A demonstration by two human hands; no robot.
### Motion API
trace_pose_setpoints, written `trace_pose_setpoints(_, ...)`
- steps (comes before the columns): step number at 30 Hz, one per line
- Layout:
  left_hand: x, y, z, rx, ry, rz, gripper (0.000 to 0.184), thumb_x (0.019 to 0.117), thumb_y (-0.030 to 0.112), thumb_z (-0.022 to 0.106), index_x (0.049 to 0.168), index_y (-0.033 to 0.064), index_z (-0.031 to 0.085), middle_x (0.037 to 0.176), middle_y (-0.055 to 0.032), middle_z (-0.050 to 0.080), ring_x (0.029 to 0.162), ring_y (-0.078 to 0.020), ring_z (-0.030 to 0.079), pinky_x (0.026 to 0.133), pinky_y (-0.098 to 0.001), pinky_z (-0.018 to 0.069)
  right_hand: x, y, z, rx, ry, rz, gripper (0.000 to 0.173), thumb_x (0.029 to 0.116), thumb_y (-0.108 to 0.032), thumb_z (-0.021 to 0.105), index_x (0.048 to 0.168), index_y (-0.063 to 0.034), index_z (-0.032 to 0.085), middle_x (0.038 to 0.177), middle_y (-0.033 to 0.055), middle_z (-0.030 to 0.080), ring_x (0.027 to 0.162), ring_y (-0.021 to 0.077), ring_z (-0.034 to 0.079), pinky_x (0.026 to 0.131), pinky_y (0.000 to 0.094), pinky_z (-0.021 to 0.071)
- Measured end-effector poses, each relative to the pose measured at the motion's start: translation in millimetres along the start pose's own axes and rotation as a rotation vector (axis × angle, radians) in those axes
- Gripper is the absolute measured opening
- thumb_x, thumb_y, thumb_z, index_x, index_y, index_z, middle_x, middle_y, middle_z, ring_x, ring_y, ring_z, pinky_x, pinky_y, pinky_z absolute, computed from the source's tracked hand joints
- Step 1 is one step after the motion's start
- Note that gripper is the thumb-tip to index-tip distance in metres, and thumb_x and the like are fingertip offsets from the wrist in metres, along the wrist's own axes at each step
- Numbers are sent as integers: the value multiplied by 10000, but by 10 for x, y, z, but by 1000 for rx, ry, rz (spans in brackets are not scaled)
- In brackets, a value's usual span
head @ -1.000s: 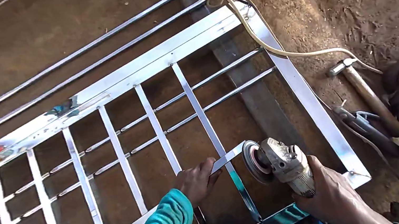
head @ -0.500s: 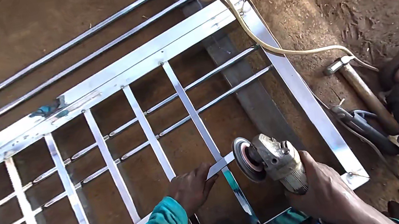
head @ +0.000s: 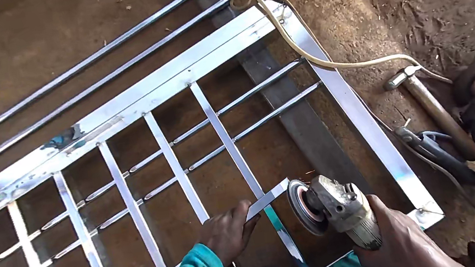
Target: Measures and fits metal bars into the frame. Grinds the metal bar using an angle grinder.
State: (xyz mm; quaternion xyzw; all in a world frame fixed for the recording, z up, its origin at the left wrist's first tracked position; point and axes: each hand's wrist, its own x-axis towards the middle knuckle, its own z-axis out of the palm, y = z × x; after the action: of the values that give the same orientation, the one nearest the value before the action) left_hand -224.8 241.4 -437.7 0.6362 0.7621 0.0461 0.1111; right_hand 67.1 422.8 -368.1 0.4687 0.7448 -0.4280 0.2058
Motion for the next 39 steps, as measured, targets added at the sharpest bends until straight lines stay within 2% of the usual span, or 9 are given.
trace_pose_setpoints(7,64,-5,-146,-88,-221,-83,564,1019,539,457,952,13,648,615,-131,616,548,-360,677,484,-531,544,99,-3,-18,57,-72,23,826,675,-468,819,1351,-103,514,994,80,707,941,263,711,800,509,569)
trace_pose_setpoints(11,170,-69,-235,-198,-480,-180,582,1039,532,482,994,-28,635,702,-202,650,703,-428,707,618,-594,553,154,71,31,124,-61,-17,825,658,-477,821,1330,-97,529,988,61,707,928,231,713,799,486,577)
trace_pose_setpoints(14,231,-118,-251,-225,-611,-207,572,1052,535,461,1018,-12,625,764,-198,668,792,-427,711,698,-598,555,216,62,23,139,-84,-6,824,659,-491,817,1332,-114,527,1005,41,702,940,199,705,823,459,575)
trace_pose_setpoints(19,357,-144,-324,-275,-700,-230,518,1066,485,480,1050,-12,628,802,-205,678,848,-416,709,758,-591,548,188,83,76,163,6,-50,878,626,-453,835,1353,-66,530,1003,58,716,914,196,717,801,453,590)
trace_pose_setpoints(23,359,-164,-282,-280,-686,-207,494,1057,499,488,989,33,638,733,-133,659,772,-338,703,712,-541,554,172,21,62,115,37,-26,863,620,-461,837,1337,-86,536,977,43,718,895,196,719,783,455,592)
trace_pose_setpoints(26,421,-214,-333,-326,-714,-199,511,1074,479,460,1000,8,645,768,-159,667,812,-351,700,755,-545,546,123,-4,54,107,38,-12,895,638,-413,861,1373,-39,514,993,99,724,907,259,724,790,509,585)
trace_pose_setpoints(31,425,-248,-285,-302,-725,-183,511,1074,480,452,961,26,657,734,-132,657,777,-322,697,731,-526,548,156,-121,43,72,57,7,863,638,-442,837,1352,-67,529,988,75,715,916,235,715,797,475,578)
trace_pose_setpoints(35,468,-278,-328,-312,-734,-173,543,1087,473,420,985,3,673,777,-164,677,827,-347,705,770,-538,547,74,-50,83,63,72,-13,889,653,-415,851,1370,-12,515,977,128,724,899,301,725,770,537,577)
trace_pose_setpoints(39,463,-285,-299,-285,-751,-162,543,1085,475,420,961,7,667,762,-157,673,824,-348,708,758,-538,550,119,-134,78,60,91,-11,847,641,-435,830,1330,-35,542,960,92,718,884,264,719,758,500,576)
